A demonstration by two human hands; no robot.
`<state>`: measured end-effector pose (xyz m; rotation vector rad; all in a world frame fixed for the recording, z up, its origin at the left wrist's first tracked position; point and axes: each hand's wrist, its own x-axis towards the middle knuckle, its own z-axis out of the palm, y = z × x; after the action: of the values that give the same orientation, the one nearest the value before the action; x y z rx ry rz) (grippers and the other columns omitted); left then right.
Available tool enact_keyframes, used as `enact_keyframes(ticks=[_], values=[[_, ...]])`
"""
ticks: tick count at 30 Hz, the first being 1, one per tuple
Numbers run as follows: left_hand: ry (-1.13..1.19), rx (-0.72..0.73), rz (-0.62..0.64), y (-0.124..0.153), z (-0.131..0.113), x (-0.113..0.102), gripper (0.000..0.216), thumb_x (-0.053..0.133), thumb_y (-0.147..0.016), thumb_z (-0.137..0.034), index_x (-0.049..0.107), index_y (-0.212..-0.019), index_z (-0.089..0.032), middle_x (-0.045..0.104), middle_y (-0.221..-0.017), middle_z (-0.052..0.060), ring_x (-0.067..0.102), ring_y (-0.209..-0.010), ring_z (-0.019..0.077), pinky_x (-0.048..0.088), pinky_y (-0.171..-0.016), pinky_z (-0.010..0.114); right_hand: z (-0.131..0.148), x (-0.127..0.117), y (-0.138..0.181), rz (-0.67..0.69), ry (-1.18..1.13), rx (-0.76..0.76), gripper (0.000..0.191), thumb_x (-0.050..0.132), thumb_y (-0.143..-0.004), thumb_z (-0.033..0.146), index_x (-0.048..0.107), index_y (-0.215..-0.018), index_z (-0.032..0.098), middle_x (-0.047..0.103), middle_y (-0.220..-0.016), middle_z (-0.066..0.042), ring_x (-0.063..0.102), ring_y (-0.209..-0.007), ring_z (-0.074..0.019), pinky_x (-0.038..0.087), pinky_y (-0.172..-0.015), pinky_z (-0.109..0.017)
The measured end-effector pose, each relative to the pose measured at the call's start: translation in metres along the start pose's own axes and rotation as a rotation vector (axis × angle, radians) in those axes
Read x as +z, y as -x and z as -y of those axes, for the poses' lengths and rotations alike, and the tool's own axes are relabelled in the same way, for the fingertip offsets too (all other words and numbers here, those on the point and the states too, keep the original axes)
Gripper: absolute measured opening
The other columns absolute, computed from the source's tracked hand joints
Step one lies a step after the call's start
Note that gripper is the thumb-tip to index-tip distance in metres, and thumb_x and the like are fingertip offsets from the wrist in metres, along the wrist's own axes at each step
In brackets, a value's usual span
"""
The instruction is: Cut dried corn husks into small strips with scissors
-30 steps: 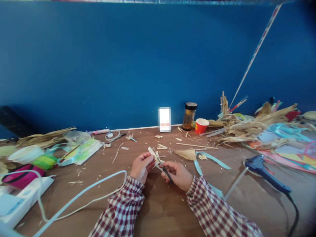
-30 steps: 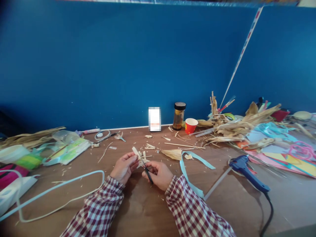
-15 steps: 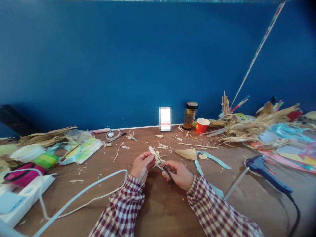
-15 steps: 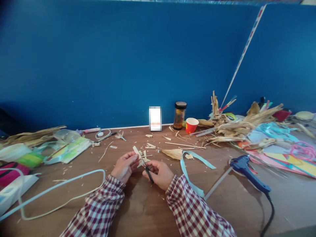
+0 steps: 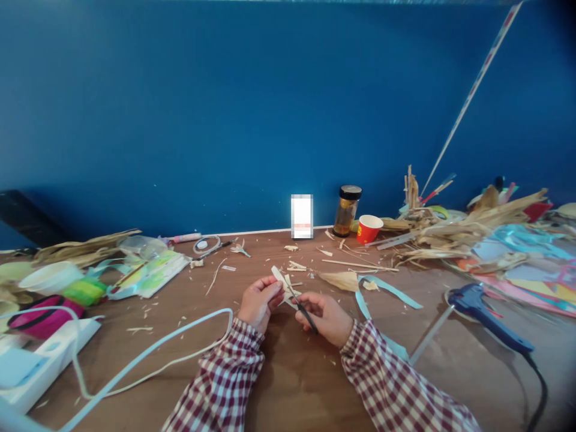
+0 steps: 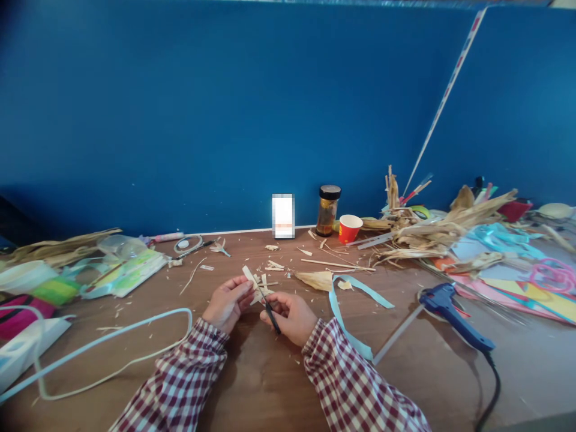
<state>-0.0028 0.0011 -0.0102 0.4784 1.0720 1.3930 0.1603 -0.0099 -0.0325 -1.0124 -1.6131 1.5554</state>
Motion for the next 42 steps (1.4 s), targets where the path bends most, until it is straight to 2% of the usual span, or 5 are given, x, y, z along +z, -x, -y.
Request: enact_keyframes(ticks=[31,42], values=[[0.004,-0.004,0.001,-0.003,0.0015,-0.0027,0.013,0.07,-0.061,-0.005,0.061,-0.07,-0.01,0.064,-0.06,0.002,0.06,-0.052,0.0086,0.051,-0.048,0.015,-0.0039,-0.0004,-0.0021,-0.001,-0.054,0.034,0.034,0.064,-0.069,0.036,0.06,-0.097,0.017,0.052,-0.057,0.004,0.048,-0.048,-0.0081,0.041,-0.048,-0.021],[0.011,-0.004,0.017,-0.0041,0.0023,-0.0037,0.011,0.069,-0.062,-0.005,0.061,-0.069,-0.01,0.064,-0.06,0.002,0.06,-0.052,0.0084,0.05,-0.047,0.015,0.0022,0.0001,-0.0002,-0.013,0.025,0.022,0.032,0.062,-0.071,0.036,0.062,-0.097,0.016,0.054,-0.057,0.003,0.05,-0.047,-0.0086,0.04,-0.046,-0.02]])
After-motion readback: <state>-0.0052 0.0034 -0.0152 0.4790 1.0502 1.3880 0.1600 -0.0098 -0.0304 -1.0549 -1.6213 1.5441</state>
